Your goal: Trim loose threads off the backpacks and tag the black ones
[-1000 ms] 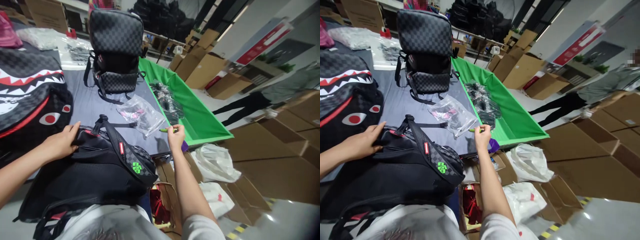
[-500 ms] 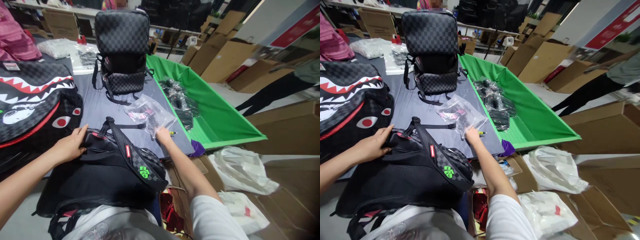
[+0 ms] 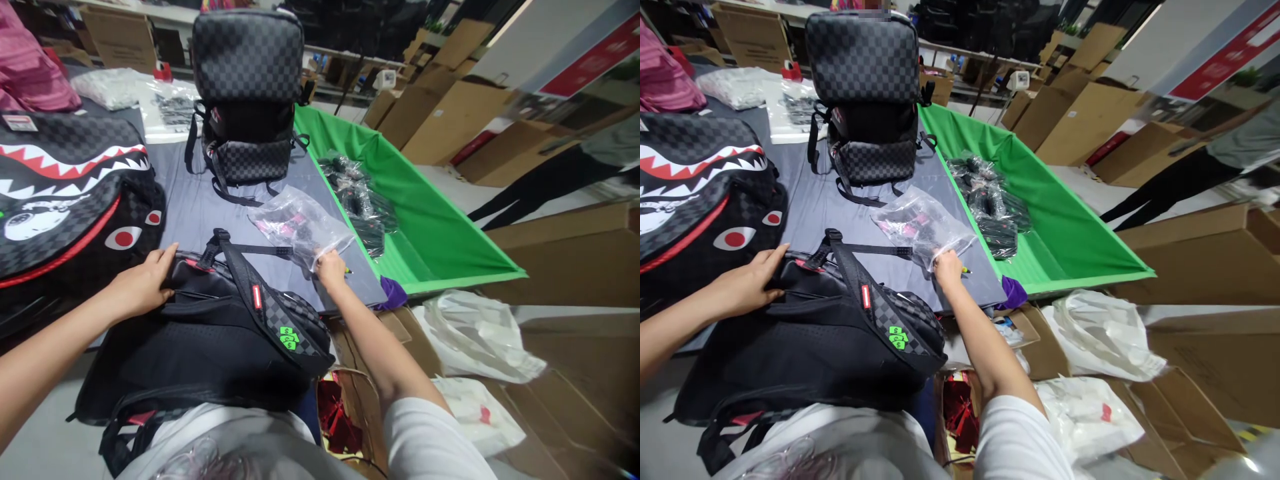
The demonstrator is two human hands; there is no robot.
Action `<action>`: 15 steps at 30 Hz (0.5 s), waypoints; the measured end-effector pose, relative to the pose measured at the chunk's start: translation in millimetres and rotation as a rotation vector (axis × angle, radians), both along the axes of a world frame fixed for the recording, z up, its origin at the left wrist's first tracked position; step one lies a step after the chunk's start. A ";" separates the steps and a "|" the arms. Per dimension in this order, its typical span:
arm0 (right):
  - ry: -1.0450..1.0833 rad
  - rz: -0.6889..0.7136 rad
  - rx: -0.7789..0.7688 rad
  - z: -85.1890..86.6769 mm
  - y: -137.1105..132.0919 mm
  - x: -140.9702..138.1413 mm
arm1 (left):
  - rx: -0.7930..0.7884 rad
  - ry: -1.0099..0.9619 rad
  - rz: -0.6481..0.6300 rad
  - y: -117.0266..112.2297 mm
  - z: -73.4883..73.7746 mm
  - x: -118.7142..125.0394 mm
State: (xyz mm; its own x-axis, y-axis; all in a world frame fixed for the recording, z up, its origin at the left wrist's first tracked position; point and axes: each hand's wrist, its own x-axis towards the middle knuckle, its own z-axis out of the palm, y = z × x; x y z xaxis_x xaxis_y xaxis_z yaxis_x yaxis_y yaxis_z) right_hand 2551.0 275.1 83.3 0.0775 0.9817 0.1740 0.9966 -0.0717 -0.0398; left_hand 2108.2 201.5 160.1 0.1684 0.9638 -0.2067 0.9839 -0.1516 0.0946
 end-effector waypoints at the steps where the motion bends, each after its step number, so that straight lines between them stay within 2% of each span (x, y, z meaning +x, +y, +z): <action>1: 0.039 -0.021 0.007 -0.8 -0.7 0.3 | -0.003 0.000 0.002 0.1 0.4 0.0; 6: 0.309 -0.192 0.016 3.7 6.6 4.7 | -0.007 -0.006 -0.004 0.3 0.5 -0.3; 15: 0.957 -0.382 -0.059 8.3 9.1 8.0 | 0.003 -0.021 -0.007 1.4 -2.3 -2.4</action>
